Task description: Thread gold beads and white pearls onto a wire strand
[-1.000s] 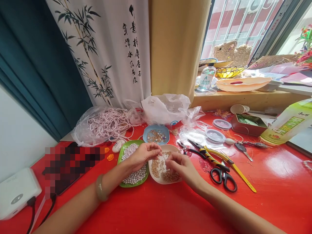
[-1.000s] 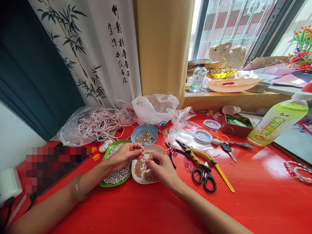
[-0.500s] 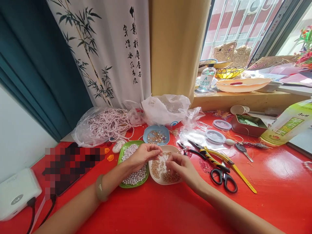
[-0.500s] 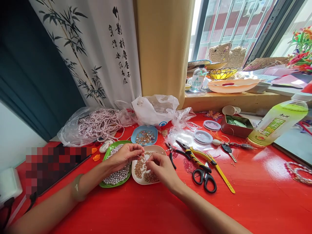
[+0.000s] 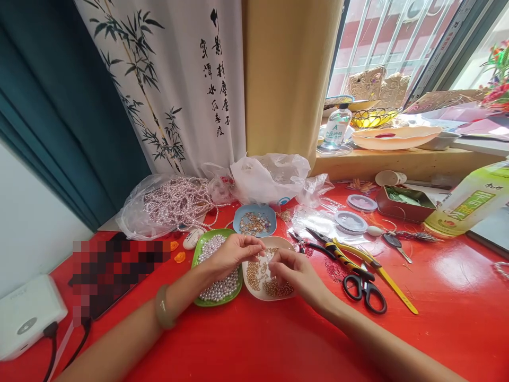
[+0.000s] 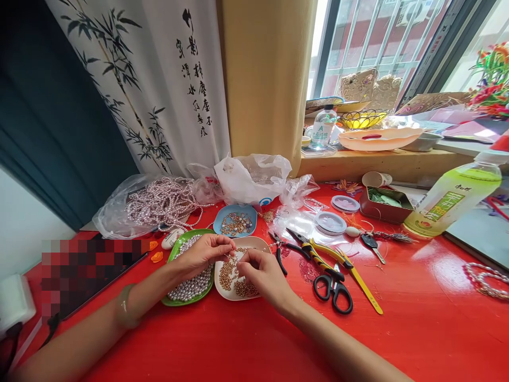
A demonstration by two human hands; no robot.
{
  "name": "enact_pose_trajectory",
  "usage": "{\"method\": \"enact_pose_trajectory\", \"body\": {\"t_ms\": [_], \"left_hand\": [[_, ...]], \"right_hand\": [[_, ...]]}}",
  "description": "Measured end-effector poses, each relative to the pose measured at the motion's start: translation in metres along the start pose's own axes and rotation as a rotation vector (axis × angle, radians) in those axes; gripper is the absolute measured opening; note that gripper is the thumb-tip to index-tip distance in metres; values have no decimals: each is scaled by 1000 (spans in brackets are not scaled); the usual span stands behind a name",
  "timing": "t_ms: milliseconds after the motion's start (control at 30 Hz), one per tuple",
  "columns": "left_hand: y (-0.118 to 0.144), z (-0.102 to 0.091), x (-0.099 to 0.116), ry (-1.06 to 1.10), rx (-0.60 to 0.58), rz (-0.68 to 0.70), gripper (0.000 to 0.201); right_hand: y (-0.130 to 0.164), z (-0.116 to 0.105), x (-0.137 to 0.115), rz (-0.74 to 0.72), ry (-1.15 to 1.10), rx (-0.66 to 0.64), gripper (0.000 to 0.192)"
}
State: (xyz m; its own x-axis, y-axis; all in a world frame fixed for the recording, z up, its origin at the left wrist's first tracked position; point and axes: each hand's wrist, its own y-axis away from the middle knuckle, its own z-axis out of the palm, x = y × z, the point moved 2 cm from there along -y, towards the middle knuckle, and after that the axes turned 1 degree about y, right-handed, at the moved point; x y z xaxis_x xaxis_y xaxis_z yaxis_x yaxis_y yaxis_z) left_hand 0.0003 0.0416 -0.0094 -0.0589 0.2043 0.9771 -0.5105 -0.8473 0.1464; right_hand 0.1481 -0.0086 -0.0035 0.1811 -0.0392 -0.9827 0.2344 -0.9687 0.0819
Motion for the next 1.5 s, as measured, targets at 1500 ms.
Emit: {"method": "enact_pose_trajectory", "body": {"t_ms": [1500], "left_hand": [[-2,-32,17,-324,38,30,21]], "right_hand": [[-5,-1,4,-118,181,25,17]]}}
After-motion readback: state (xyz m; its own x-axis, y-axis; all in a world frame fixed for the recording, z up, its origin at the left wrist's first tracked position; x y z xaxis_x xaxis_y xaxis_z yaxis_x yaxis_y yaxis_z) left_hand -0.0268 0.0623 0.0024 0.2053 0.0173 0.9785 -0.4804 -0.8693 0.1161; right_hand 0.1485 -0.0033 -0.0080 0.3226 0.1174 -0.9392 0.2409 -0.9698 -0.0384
